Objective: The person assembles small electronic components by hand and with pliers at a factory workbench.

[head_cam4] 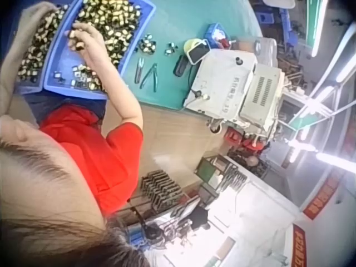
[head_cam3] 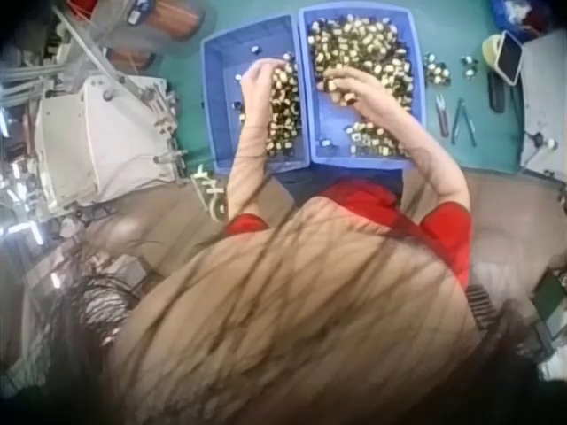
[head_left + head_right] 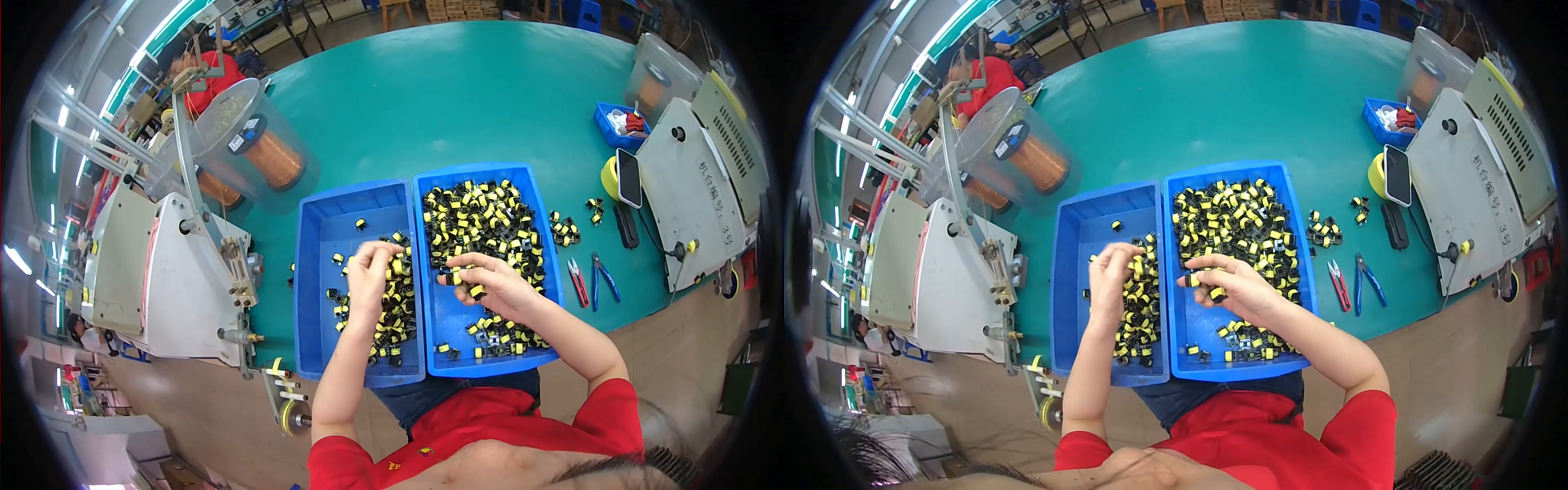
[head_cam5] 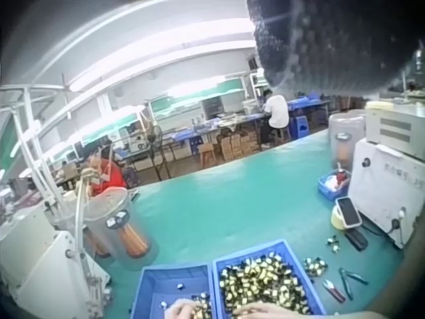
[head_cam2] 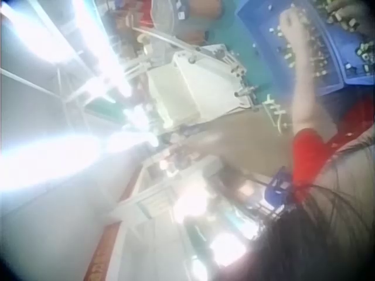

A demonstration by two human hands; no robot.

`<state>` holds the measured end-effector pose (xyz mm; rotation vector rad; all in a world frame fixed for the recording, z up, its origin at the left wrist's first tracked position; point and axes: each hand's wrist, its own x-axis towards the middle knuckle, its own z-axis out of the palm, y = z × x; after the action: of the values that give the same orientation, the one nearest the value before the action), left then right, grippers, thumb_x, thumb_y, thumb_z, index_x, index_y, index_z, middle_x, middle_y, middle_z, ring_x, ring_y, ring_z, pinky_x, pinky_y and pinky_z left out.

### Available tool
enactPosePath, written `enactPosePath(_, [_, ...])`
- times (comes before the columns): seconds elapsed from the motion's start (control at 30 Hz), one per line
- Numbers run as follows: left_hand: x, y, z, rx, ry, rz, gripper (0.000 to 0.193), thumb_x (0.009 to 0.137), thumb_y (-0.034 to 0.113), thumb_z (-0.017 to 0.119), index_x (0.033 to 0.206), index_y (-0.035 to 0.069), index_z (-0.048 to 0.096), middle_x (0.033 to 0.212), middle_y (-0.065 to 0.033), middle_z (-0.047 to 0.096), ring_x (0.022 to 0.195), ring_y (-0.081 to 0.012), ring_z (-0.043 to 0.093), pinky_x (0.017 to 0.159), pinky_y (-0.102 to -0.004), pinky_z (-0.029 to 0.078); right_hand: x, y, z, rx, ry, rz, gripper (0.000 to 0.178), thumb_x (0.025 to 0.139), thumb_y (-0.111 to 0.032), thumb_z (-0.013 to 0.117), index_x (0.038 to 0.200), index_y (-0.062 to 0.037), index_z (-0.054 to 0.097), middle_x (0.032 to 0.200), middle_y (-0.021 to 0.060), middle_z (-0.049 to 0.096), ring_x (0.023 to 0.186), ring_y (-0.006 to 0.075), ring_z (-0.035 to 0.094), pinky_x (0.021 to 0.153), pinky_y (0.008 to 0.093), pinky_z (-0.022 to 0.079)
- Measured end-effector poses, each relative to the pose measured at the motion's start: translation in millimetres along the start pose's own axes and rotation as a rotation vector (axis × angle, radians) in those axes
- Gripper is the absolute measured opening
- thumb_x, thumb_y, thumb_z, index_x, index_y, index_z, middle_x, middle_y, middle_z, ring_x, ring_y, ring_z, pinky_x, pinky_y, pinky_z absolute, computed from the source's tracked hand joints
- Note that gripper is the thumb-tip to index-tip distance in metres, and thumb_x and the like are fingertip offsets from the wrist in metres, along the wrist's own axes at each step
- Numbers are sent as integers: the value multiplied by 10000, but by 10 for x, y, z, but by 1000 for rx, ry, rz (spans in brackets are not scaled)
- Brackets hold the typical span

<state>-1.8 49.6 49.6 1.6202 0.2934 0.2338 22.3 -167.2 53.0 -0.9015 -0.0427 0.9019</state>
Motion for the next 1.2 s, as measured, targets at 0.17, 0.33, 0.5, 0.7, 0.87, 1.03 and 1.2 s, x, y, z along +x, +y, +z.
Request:
enactPosePath(0.17, [19, 72, 12, 150, -111, 305, 67, 772, 19, 629, 834, -7, 624, 881, -32, 541, 786, -80, 494, 630, -217, 411, -1, 19, 5, -93, 26, -40, 291, 882, -152, 540, 1139, -35, 469, 1037, 147, 583, 685, 115, 523, 579, 244, 415])
enactPosePath(0.33, [-209, 141, 256, 318, -451, 462, 273, 725, 38, 697, 987, 40, 619, 971, -68, 580, 916, -167, 564, 739, -263, 452, -16, 29, 38, -184, 85, -54, 304, 889, -182, 546, 1149, -50, 464, 929, 76, 567, 680, 102, 515, 561, 229, 403])
enactPosePath(0.5, [-228, 38, 289, 147, -438, 335, 254, 794, 44, 643, 1044, 22, 611, 988, -63, 579, 920, -173, 569, 787, -264, 448, 10, 37, -8, 13, 74, -14, 291, 875, -134, 530, 1145, -44, 470, 933, 59, 518, 772, 135, 516, 646, 275, 417])
enactPosePath(0.7, [-168, -33, 194, -404, -493, -225, 280, 880, 162, 571, 1101, -8, 550, 926, -41, 577, 737, -70, 467, 641, -195, 365, 5, 51, -17, -91, 101, -60, 281, 875, -90, 443, 1149, -35, 470, 1000, 102, 551, 798, 160, 544, 664, 283, 423])
enactPosePath(0.87, [-123, 9, 169, -554, -483, -316, 287, 884, 189, 546, 1097, -3, 535, 868, -60, 578, 679, -63, 417, 588, -187, 318, 3, 4, -6, -180, 98, -36, 280, 949, -236, 392, 1110, -27, 485, 955, 124, 621, 688, 132, 545, 549, 237, 396])
enactPosePath(1.03, [-81, -3, 102, -24, -195, -97, 113, 822, 113, 546, 861, 30, 614, 846, -18, 579, 755, -87, 530, 615, -215, 374, 13, -9, -30, -204, 33, 20, 366, 969, -354, 354, 1065, -44, 525, 899, 91, 608, 657, 109, 513, 514, 231, 369])
enactPosePath(1.2, [-92, 46, 165, 608, 21, 487, 96, 735, 64, 675, 805, 32, 617, 856, -42, 549, 784, -145, 534, 674, -268, 426, 8, 45, 1, -217, 49, -56, 352, 966, -356, 374, 1062, -55, 527, 798, 49, 569, 624, 98, 488, 526, 220, 372])
